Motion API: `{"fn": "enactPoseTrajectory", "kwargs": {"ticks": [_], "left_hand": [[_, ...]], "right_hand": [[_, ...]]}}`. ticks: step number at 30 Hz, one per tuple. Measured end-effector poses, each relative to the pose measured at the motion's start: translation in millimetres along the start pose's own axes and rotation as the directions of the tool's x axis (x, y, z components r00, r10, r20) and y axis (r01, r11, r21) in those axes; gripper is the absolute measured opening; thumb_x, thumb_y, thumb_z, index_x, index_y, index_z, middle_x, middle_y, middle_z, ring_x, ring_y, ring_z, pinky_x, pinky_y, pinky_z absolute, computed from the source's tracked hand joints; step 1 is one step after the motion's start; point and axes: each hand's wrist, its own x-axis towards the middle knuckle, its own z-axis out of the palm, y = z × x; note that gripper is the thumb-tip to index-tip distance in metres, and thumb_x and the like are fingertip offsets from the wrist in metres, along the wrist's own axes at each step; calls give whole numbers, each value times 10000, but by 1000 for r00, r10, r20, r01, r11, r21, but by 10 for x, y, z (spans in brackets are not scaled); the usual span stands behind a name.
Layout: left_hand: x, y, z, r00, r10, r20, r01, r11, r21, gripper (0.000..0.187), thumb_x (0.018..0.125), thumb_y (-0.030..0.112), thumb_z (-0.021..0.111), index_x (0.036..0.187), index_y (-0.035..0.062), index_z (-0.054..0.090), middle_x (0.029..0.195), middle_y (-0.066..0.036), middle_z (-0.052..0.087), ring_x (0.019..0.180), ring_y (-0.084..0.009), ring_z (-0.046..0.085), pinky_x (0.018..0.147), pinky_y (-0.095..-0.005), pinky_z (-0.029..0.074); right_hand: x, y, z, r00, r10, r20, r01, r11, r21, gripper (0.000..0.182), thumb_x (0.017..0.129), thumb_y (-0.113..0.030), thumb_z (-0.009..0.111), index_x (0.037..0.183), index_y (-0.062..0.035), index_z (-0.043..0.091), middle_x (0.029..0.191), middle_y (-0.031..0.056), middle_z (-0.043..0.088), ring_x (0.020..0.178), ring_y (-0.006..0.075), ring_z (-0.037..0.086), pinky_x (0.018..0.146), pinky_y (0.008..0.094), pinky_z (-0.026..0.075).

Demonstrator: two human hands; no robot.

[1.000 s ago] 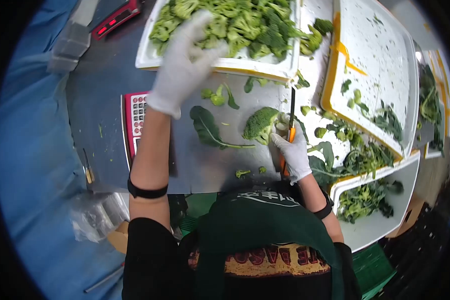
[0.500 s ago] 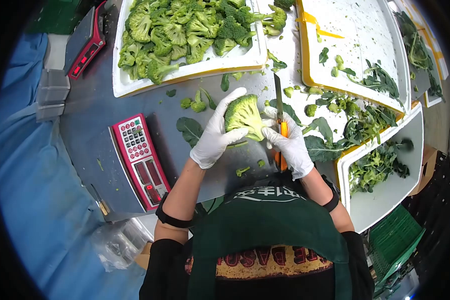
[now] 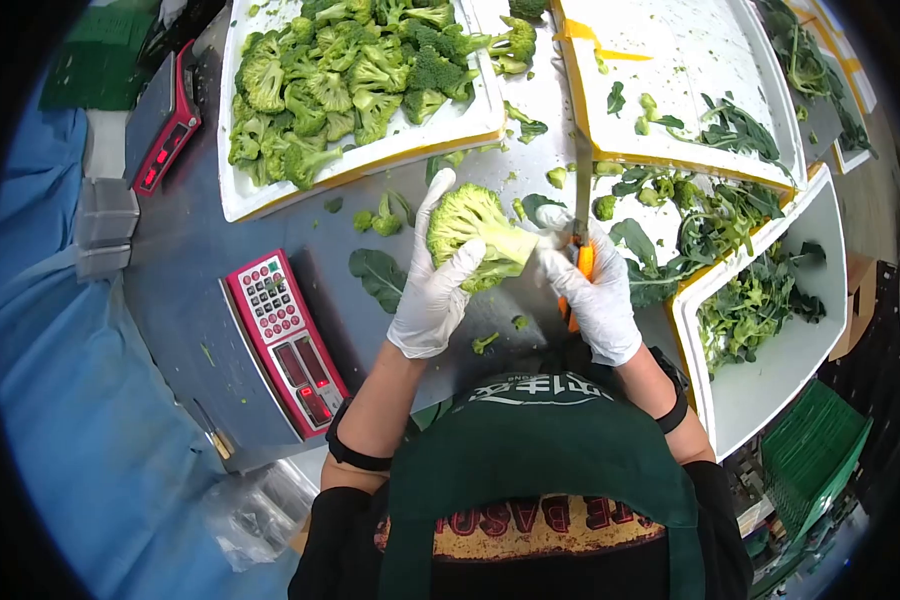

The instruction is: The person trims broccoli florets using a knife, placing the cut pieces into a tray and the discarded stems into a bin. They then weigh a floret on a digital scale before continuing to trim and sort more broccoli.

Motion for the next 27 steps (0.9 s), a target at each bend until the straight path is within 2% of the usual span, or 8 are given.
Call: {"fn": "enactPoseTrajectory", "kwargs": {"ticks": [4,8,9,12,16,22,25,27], "left_hand": [[-11,-64,34,999,32,-20,-32,1000,-1,622,948,38,546,1487,158,258,1384,-95,420,1246,-231,482,1051,-398,432],[-25,-111,91,988,134,-80,-121,980,156,619,952,19,539,1485,141,251,1403,-70,386,1255,-191,447,1062,-359,407],[-23,-122,100,982,172,-81,-153,966,208,619,950,13,539,1485,132,251,1407,-68,381,1258,-185,440,1068,-350,394],[-22,-143,131,961,266,-74,-229,919,322,623,944,-5,540,1483,107,249,1415,-63,371,1263,-172,424,1082,-328,362],[-43,-129,211,947,313,-76,-270,900,344,631,938,-13,549,1483,100,250,1420,-61,369,1263,-166,420,1086,-318,350],[-94,-75,205,976,201,-79,-180,960,214,605,959,13,532,1482,103,243,1412,-66,374,1261,-171,424,1079,-340,370],[-120,-33,246,986,136,-97,-122,983,138,596,967,81,535,1487,126,247,1390,-82,413,1254,-207,453,1064,-396,401],[-166,25,284,985,154,-71,-143,979,147,617,957,147,563,1488,129,250,1368,-100,440,1242,-237,475,1050,-427,420]], "right_hand": [[-49,-51,-117,989,-98,-111,49,926,-375,278,889,-67,663,1156,-43,593,926,26,642,794,93,598,742,251,498],[-124,97,-179,933,-359,25,257,616,-745,262,847,-77,666,1099,-77,596,875,95,663,706,247,669,666,316,527],[-140,85,-152,911,-405,75,313,562,-766,312,798,-73,673,1099,-100,594,917,124,669,731,333,660,631,362,539],[-175,117,-126,904,-400,152,333,435,-837,358,750,15,655,1094,-67,606,860,113,640,731,291,646,683,321,528],[-134,115,-154,901,-373,222,330,258,-908,383,750,-65,652,1125,-111,587,883,122,664,711,317,661,607,405,535],[-77,131,-180,944,-294,150,238,294,-926,437,704,-13,636,1132,-100,620,992,152,668,827,346,661,693,405,547],[-45,277,-224,914,-381,137,261,296,-919,359,768,-39,641,1121,-99,617,986,160,669,825,347,663,688,398,545],[94,469,-424,941,-337,-24,89,317,-944,315,788,-77,643,1102,-100,622,840,162,658,714,345,649,630,418,529]]}}
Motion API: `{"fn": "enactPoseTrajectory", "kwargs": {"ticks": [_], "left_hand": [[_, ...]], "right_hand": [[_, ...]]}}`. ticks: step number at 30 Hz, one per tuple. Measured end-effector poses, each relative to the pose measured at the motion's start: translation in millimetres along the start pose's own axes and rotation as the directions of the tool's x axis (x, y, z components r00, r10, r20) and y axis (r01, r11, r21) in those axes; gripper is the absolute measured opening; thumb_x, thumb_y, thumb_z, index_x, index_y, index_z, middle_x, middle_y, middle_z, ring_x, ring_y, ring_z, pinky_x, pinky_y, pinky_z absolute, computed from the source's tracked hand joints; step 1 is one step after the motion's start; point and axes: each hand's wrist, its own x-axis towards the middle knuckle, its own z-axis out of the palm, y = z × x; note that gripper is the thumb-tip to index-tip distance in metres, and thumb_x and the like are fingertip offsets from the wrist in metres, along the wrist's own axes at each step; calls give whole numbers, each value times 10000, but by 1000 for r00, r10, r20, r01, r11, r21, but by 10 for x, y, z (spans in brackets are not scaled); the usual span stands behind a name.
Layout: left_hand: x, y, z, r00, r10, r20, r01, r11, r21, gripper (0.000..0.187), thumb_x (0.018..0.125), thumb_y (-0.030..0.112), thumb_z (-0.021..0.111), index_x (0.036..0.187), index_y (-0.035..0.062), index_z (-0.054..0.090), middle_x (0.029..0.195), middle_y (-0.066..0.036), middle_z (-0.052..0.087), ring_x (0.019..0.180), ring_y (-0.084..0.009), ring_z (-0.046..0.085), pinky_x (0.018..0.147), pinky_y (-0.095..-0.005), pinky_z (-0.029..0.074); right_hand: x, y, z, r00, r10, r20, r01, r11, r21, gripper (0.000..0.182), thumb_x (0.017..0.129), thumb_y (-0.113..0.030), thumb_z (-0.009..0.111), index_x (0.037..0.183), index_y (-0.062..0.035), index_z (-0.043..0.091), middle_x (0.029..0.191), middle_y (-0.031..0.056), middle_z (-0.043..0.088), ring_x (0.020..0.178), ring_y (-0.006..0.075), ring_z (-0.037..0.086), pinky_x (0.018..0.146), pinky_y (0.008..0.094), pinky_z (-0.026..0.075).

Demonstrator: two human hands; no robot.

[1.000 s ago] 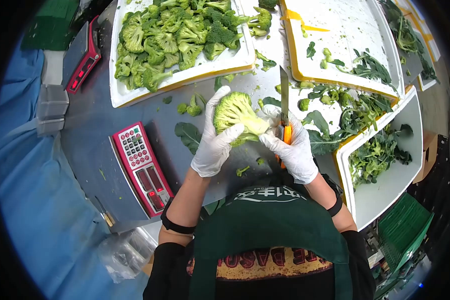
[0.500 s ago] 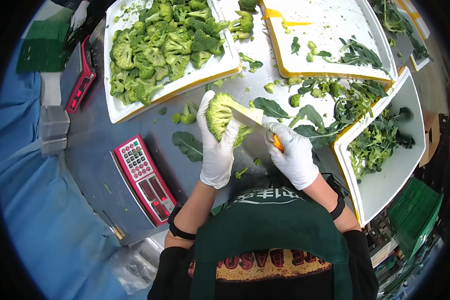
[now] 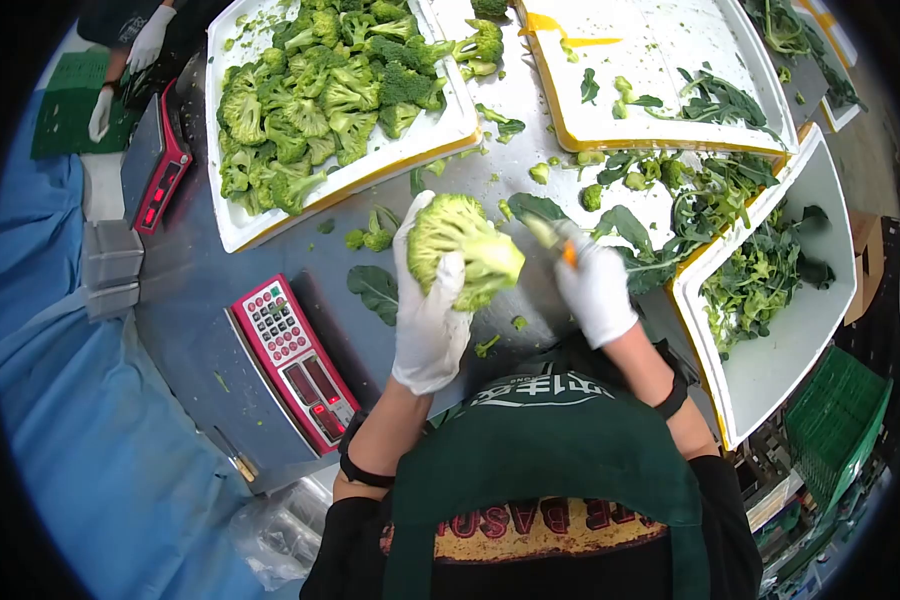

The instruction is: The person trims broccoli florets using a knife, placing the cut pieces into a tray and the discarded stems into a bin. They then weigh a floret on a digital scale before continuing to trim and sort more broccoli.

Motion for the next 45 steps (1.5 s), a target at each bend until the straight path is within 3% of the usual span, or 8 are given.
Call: {"fn": "enactPoseTrajectory", "kwargs": {"ticks": [5,7,13,15,17,20,26,45], "left_hand": [[-19,172,-17,996,90,28,-92,989,118,734,903,289,652,1483,92,249,1344,-145,459,1233,-304,496,1021,-456,443],[48,138,-30,994,81,73,-84,996,38,701,918,209,630,1493,122,237,1381,-132,429,1263,-293,468,1046,-457,426],[52,76,-26,991,97,95,-94,995,-37,672,934,97,586,1498,160,226,1408,-106,392,1281,-249,436,1069,-440,409],[58,56,-26,990,114,80,-114,993,0,673,932,83,582,1498,155,224,1412,-100,387,1288,-248,428,1072,-436,403],[61,54,-13,989,133,70,-136,990,37,676,930,68,580,1497,150,222,1426,-91,374,1295,-243,420,1080,-427,391],[55,30,6,986,160,54,-164,983,80,682,926,50,579,1497,144,219,1463,-71,340,1308,-226,404,1100,-403,361],[68,-3,-21,980,190,66,-194,979,55,697,916,43,595,1496,131,220,1508,-46,291,1332,-206,373,1126,-383,318],[39,97,17,996,26,90,-24,1000,-18,717,893,128,643,1497,130,256,1404,-128,426,1270,-310,471,1058,-467,413]], "right_hand": [[117,13,-266,978,204,33,-204,928,311,215,886,-157,624,1091,-89,630,784,206,659,687,321,668,620,377,513],[112,-144,-266,962,219,164,-273,745,609,231,911,-125,647,1135,-66,636,814,26,658,679,115,589,623,280,495],[5,-599,-475,895,113,431,-445,198,873,229,958,-130,597,1163,-30,598,837,-14,604,703,37,567,565,181,442],[-14,-605,-533,886,53,461,-459,243,855,233,964,-139,588,1169,-29,592,871,1,604,734,52,572,589,200,471],[-50,-677,-505,949,105,298,-310,495,812,256,905,-74,620,1160,-53,606,858,20,644,700,127,630,611,266,514],[-74,-593,-448,990,-133,-42,139,905,401,361,797,-23,632,1153,-86,625,889,61,677,709,232,668,643,337,541],[-87,-539,-506,963,-270,21,269,962,49,426,739,-80,644,1163,-121,641,853,91,662,708,275,661,600,377,529],[-42,-376,-327,952,-278,-128,261,955,-140,483,707,-121,725,1183,-133,639,727,32,571,602,207,593,524,349,467]]}}
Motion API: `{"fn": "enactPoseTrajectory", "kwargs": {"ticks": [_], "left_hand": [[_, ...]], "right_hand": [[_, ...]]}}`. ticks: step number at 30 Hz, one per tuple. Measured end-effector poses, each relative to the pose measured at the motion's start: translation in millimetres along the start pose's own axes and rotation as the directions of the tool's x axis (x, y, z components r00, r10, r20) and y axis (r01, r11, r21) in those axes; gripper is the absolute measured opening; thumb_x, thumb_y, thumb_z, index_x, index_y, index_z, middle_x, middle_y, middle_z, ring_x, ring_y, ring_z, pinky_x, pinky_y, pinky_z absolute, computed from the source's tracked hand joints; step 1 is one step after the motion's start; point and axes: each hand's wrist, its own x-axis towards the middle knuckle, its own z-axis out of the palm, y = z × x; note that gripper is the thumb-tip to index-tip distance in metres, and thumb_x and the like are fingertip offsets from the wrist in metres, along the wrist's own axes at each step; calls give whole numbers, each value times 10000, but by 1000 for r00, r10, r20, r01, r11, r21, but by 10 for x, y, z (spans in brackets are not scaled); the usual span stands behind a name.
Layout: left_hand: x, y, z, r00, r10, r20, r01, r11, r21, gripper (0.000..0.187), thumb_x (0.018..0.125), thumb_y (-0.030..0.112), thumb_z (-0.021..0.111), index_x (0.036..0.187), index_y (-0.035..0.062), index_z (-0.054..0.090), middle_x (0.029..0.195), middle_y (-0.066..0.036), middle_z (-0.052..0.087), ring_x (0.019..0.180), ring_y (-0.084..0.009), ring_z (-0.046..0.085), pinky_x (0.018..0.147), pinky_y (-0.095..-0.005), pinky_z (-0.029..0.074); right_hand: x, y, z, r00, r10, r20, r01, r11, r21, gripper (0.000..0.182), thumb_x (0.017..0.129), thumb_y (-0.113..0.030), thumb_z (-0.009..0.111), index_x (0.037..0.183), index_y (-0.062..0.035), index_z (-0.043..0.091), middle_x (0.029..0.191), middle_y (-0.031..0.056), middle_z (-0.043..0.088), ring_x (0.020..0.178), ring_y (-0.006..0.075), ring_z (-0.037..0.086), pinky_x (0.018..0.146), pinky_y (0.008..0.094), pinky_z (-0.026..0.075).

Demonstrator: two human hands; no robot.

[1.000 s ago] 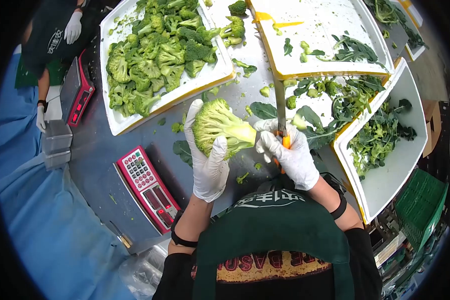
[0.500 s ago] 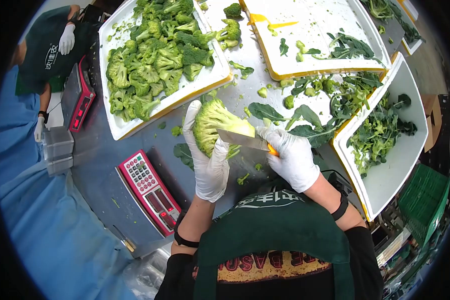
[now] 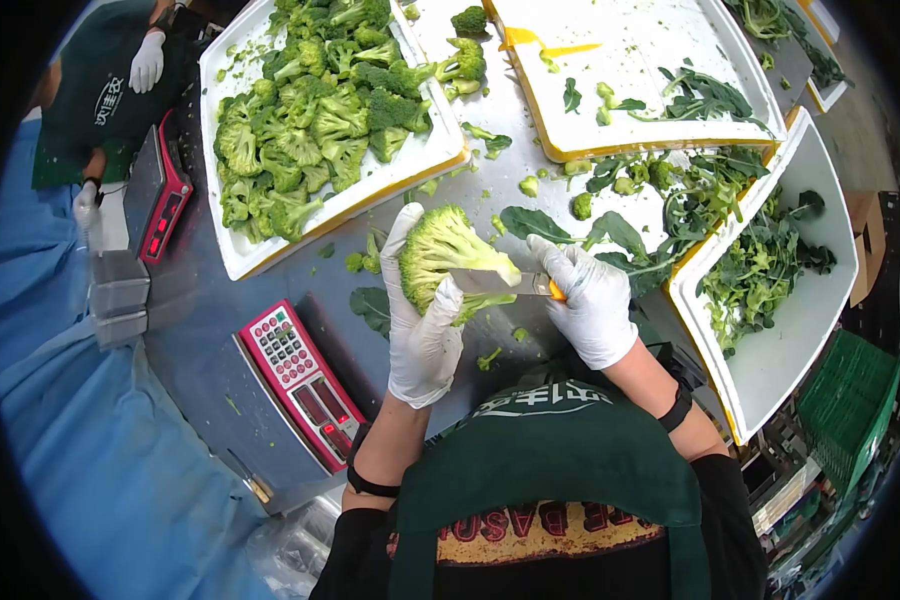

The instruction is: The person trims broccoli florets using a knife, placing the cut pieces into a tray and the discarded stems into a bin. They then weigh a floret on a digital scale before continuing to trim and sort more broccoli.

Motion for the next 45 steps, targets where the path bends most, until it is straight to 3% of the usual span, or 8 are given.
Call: {"fn": "enactPoseTrajectory", "kwargs": {"ticks": [3,7,11,17,23,27,37,45], "left_hand": [[0,40,-15,999,-20,30,21,999,-31,722,894,154,647,1497,121,251,1400,-139,427,1273,-328,469,1058,-468,410],[-10,104,-93,995,24,96,-20,999,-45,671,931,93,588,1499,153,236,1395,-108,418,1247,-259,474,1045,-437,432],[24,40,-24,1000,-13,21,14,998,-55,656,946,147,590,1499,162,238,1386,-107,420,1256,-259,467,1053,-438,423],[44,-6,9,989,-147,-2,143,965,-222,699,955,304,597,1514,189,193,1423,-81,376,1300,-266,434,1071,-471,398],[50,94,-80,937,-273,219,339,861,-378,797,951,361,591,1548,227,81,1472,-76,333,1297,-262,445,1011,-438,449],[118,132,-132,871,-484,83,463,865,194,896,902,146,634,1552,131,18,1502,-103,295,1334,-222,407,1033,-377,422],[77,-126,-116,995,49,90,-86,884,460,752,871,7,647,1504,44,242,1496,-118,339,1355,-209,374,1117,-349,320],[110,-118,-238,971,-237,25,238,968,-77,598,941,17,557,1482,46,304,1455,-83,417,1315,-210,431,1127,-379,339]], "right_hand": [[-17,142,131,996,38,-81,-34,998,54,449,720,-106,716,1164,-144,654,765,52,642,633,223,630,557,347,494],[12,595,172,821,568,52,-532,729,431,238,890,-81,622,1123,-99,668,899,150,694,727,247,669,684,313,526],[188,125,-225,822,447,352,-540,416,731,268,893,-80,653,1159,-105,674,815,1,640,768,96,586,774,254,483],[218,-126,-170,995,-1,100,-75,655,752,561,769,23,700,1292,-154,600,1228,46,568,1107,165,531,918,286,452],[190,-63,-93,987,63,150,-158,593,790,541,776,40,694,1288,-102,591,1179,65,605,1080,175,570,957,290,442],[220,-206,-195,829,368,420,-465,38,885,335,865,-67,708,1177,4,610,989,30,653,870,104,617,805,241,485],[199,-209,-47,636,360,683,-654,-218,724,178,939,-234,640,907,-70,579,684,63,668,475,49,503,428,188,298],[212,-272,-156,690,288,664,-661,-123,741,209,962,-256,605,923,-51,591,789,36,696,548,18,539,463,169,346]]}}
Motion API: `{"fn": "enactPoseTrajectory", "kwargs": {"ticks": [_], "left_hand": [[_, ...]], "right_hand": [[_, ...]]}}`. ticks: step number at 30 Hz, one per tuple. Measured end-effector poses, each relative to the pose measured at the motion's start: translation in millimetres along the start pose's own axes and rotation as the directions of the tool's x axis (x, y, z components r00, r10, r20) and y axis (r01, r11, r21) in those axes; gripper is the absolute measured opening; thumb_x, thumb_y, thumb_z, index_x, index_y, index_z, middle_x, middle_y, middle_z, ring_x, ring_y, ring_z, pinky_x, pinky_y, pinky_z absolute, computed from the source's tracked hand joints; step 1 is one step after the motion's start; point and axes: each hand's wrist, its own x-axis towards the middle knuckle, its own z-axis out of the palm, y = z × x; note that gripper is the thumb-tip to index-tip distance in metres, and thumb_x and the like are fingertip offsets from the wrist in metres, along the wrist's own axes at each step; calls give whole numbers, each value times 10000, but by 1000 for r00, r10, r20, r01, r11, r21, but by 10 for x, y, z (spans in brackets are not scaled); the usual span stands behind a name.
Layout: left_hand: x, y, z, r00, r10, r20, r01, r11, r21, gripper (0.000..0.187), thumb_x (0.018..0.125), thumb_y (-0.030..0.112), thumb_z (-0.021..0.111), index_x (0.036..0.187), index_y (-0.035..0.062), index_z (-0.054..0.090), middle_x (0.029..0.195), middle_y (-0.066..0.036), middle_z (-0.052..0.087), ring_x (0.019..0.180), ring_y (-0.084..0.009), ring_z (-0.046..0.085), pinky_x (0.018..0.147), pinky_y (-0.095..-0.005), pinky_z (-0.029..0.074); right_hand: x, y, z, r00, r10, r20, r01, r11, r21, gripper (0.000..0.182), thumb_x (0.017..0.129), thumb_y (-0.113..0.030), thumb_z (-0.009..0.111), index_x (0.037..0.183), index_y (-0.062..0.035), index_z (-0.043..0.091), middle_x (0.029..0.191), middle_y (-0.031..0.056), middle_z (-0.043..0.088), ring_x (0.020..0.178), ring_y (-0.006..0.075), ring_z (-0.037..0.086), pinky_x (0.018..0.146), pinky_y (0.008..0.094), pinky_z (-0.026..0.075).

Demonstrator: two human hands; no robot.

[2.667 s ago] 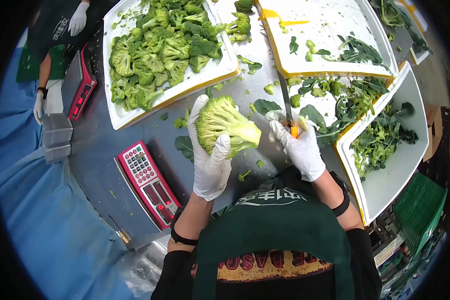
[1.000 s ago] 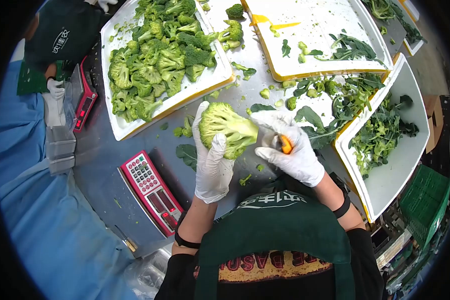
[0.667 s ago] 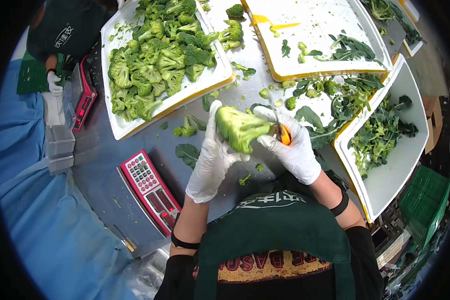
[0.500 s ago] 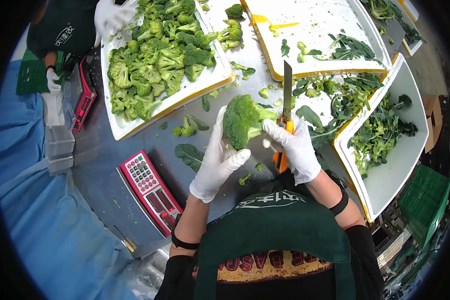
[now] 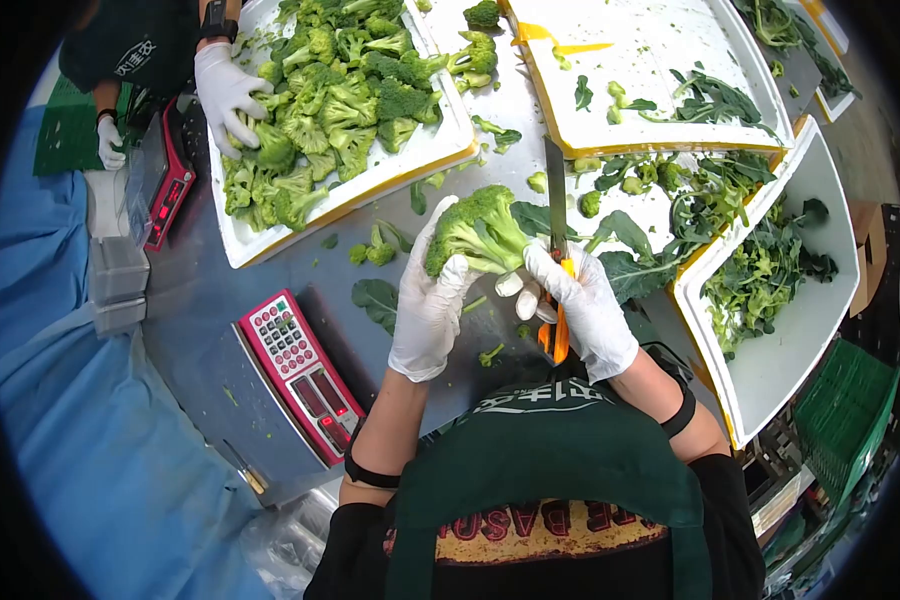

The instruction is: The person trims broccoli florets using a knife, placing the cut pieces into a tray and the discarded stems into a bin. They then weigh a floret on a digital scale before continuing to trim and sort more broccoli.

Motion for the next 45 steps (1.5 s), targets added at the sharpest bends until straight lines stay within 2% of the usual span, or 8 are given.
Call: {"fn": "enactPoseTrajectory", "kwargs": {"ticks": [8,12,17,18,22,26,38,45], "left_hand": [[48,-27,-57,989,129,73,-124,990,-68,610,922,-65,499,1487,54,299,1497,-70,359,1343,-191,397,1127,-366,325],[89,-49,-133,982,186,-10,-182,968,175,615,909,-72,518,1478,59,326,1494,-58,374,1340,-163,396,1117,-322,315],[152,-79,-243,956,286,-68,-240,893,380,622,897,-71,548,1469,72,350,1485,-51,390,1340,-162,391,1119,-314,307],[166,-95,-271,955,288,-68,-241,888,391,619,896,-72,547,1466,71,353,1486,-52,389,1342,-165,390,1120,-315,306],[197,-173,-332,952,299,-64,-241,863,444,608,894,-76,548,1456,64,363,1482,-59,391,1337,-171,395,1122,-319,303],[206,-241,-396,957,279,-83,-215,868,447,602,891,-74,556,1448,55,367,1481,-69,387,1330,-178,397,1122,-323,300],[233,-418,-494,963,266,-50,-194,809,554,626,873,-78,573,1447,49,357,1492,-77,365,1356,-189,358,1137,-338,270],[209,-542,-529,972,236,-13,-180,773,609,676,841,-143,547,1454,53,342,1498,-87,355,1356,-201,370,1136,-343,288]], "right_hand": [[-34,17,4,998,-35,44,38,997,-67,233,971,-198,590,1127,-27,571,829,19,651,612,47,551,570,203,444],[-56,140,-84,979,-201,15,197,937,-289,340,981,-187,562,1266,-26,469,848,22,603,664,70,555,619,225,466],[-140,325,-338,869,-463,173,415,493,-764,244,955,-131,567,1172,-21,555,933,111,659,737,225,655,669,307,519],[-177,300,-315,847,-496,190,413,391,-823,197,929,-125,588,1100,-27,600,973,165,670,797,319,673,668,357,539],[-109,485,-335,806,-530,264,376,112,-920,229,885,-118,627,1100,-40,607,855,157,666,702,332,658,598,394,532],[-31,546,-298,759,-586,283,400,77,-913,215,876,-121,633,1076,-47,606,790,148,644,645,317,643,550,399,516],[63,649,-290,892,-393,223,252,25,-967,156,931,-193,532,888,-43,533,679,161,601,521,334,605,464,444,478],[165,848,-351,888,-390,244,277,29,-961,157,885,-169,605,958,-34,573,617,133,588,511,311,594,455,422,458]]}}
